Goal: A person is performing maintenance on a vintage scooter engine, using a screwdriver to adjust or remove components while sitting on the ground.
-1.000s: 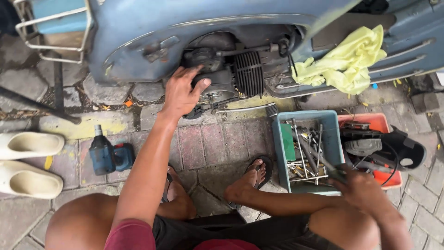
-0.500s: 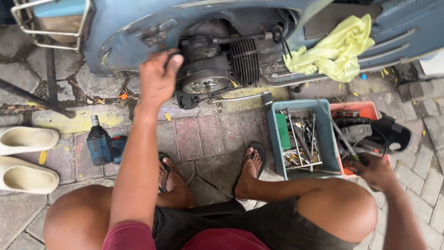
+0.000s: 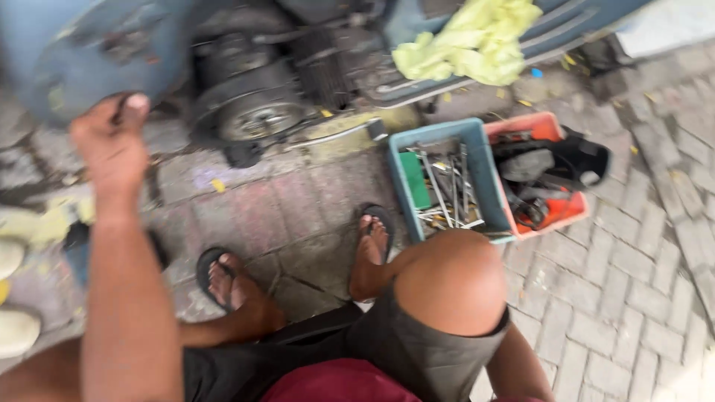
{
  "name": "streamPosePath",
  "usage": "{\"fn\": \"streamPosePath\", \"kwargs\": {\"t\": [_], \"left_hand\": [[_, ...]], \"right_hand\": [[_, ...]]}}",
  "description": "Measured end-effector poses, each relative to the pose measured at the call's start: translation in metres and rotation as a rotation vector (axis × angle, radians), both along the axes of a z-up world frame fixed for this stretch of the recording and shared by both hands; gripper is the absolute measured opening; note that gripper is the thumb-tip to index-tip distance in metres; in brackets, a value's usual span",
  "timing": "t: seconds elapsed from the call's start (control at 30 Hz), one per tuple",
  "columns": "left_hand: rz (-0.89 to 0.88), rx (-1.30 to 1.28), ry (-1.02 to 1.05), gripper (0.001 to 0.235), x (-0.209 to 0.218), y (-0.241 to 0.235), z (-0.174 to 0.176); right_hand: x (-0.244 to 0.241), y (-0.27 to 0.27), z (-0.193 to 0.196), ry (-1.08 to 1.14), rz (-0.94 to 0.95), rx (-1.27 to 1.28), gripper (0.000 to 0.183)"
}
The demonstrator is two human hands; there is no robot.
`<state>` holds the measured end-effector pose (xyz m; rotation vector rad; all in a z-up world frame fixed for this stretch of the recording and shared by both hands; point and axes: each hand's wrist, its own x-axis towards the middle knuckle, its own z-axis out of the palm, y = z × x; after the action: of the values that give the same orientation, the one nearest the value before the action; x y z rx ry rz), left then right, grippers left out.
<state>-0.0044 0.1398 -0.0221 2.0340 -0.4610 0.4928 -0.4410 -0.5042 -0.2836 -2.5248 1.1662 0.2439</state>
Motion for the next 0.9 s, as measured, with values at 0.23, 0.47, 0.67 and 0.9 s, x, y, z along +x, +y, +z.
{"fn": "streamPosePath", "kwargs": {"t": [0.23,0.47,0.67,0.9], "left_hand": [[0.077,0.159,0.191,0.014,-0.011,-0.008,0.013],[0.108,0.143,0.282,0.014,-0.021,0.015,0.001],[0.119,0.221,0.459,0.029,-0.040,0.014,0.024],[0.174,0.254,0.509,0.024,-0.019,0.038,-0.031]], "right_hand": [[0.025,-0.003,0.027,0.011,-0.079,-0.059,0.049],[0.072,-0.039,0.060,0.259,0.021,-0.254,0.056],[0.100,-0.052,0.064,0.248,0.074,-0.149,0.033],[0.084,-0.007,-0.009,0.619,0.120,0.010,0.042]]}}
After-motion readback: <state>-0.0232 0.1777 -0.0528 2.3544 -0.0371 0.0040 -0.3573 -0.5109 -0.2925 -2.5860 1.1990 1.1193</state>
